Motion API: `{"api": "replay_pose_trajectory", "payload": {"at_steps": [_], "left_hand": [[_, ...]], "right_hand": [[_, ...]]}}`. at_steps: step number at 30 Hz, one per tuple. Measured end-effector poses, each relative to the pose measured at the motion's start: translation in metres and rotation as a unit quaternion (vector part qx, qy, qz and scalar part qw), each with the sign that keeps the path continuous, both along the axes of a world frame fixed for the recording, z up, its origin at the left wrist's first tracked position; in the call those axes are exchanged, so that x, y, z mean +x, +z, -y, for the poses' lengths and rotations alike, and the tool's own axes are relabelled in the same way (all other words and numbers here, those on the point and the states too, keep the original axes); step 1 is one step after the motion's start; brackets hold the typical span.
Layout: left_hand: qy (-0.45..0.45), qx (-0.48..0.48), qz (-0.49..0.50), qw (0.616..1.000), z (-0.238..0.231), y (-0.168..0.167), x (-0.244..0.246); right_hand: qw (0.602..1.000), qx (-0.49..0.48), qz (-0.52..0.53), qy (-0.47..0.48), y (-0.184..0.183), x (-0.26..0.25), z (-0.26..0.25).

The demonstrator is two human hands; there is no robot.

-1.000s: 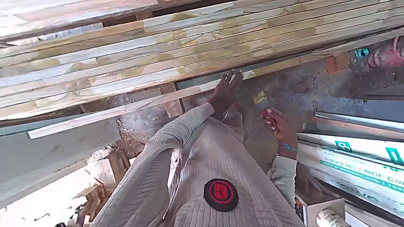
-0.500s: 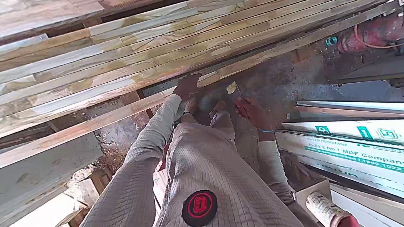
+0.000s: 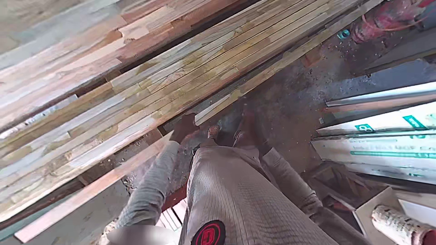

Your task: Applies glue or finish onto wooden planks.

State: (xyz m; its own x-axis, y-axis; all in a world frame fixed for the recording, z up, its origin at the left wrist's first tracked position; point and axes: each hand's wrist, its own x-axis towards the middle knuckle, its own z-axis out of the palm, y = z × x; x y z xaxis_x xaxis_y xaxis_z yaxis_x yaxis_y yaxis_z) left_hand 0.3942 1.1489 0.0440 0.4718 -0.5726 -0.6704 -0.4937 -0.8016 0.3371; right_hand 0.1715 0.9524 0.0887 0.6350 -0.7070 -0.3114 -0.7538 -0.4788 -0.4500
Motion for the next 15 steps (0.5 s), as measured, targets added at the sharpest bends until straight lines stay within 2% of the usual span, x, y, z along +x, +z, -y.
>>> {"api": "replay_pose_trajectory", "payload": {"at_steps": [1, 3, 5, 7, 9, 13, 15], "left_hand": [[0.008, 0.016, 0.030, 0.999, 0.001, 0.002, -0.010], [0.010, 0.032, 0.074, 0.997, 0.003, 0.007, -0.028], [0.013, 0.025, 0.092, 0.995, 0.003, 0.010, -0.037], [0.006, 0.032, 0.104, 0.994, 0.005, 0.012, -0.039], [0.007, 0.033, 0.099, 0.995, 0.005, 0.012, -0.038], [0.007, 0.013, 0.075, 0.997, 0.001, 0.009, -0.032], [0.000, -0.006, 0.081, 0.997, 0.000, 0.005, -0.026]], "right_hand": [[0.999, 0.009, -0.008, -0.035, 0.015, 0.008, 0.017], [0.996, 0.001, -0.015, -0.085, 0.019, 0.023, 0.049], [0.992, 0.026, -0.037, -0.115, 0.028, 0.038, 0.054], [0.990, 0.065, -0.034, -0.124, 0.034, 0.048, 0.024], [0.991, 0.087, -0.012, -0.103, 0.030, 0.053, -0.028], [0.996, 0.064, -0.055, -0.002, 0.025, 0.079, -0.102], [0.992, 0.076, -0.103, 0.020, 0.039, 0.085, -0.121]]}}
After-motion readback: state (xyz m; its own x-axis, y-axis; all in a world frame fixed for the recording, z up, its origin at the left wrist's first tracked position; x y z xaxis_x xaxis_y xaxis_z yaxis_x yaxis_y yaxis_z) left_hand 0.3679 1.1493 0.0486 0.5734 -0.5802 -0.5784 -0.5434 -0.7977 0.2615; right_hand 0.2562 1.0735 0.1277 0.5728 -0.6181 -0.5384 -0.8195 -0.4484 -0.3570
